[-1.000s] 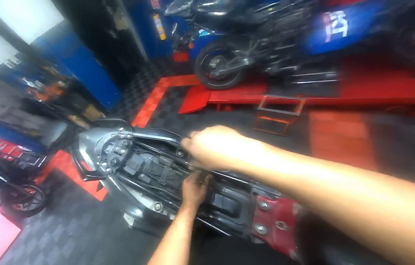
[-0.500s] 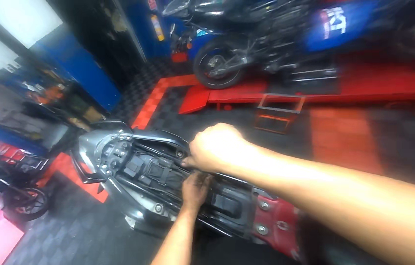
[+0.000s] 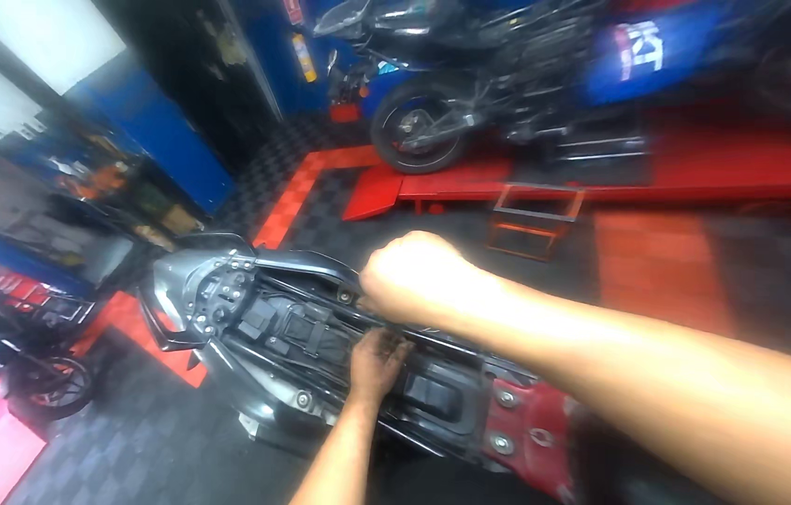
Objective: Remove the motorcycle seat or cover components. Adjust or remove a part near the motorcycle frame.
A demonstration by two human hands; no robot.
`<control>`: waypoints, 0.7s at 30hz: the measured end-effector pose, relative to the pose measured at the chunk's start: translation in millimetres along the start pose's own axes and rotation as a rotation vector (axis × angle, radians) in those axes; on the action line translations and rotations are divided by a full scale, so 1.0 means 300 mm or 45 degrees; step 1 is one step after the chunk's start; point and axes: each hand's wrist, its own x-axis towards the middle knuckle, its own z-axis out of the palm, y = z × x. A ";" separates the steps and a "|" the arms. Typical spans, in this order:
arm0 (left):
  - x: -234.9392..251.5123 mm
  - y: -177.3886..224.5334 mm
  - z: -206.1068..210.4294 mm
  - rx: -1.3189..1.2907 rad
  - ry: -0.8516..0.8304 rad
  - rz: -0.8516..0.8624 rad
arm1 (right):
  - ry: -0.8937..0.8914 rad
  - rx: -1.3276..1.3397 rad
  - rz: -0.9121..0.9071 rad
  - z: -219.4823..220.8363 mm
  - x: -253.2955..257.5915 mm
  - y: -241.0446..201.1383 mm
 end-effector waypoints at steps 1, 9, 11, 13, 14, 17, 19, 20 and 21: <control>-0.001 0.003 0.001 0.028 0.016 0.003 | -0.019 0.013 0.055 0.000 0.003 0.001; -0.009 -0.026 0.001 0.020 -0.038 0.050 | -0.045 0.137 -0.168 0.032 0.012 0.025; -0.011 -0.023 -0.007 0.029 -0.087 0.054 | -0.139 0.146 -0.288 0.020 0.005 0.019; -0.014 -0.018 -0.009 0.063 -0.111 0.078 | -0.137 0.139 -0.288 0.015 -0.001 0.015; -0.014 -0.016 -0.007 0.062 -0.110 0.100 | -0.118 0.141 -0.257 0.013 -0.002 0.018; -0.009 -0.013 -0.001 0.037 -0.071 0.078 | -0.083 0.091 -0.036 0.005 0.002 0.016; -0.007 -0.006 0.004 0.058 0.000 0.034 | -0.136 0.071 0.110 -0.002 0.006 0.005; -0.006 -0.004 0.005 0.075 0.035 0.035 | -0.145 0.059 0.150 -0.003 0.008 -0.001; -0.006 -0.006 0.008 0.087 0.070 0.056 | -0.147 0.048 0.165 -0.004 0.010 -0.006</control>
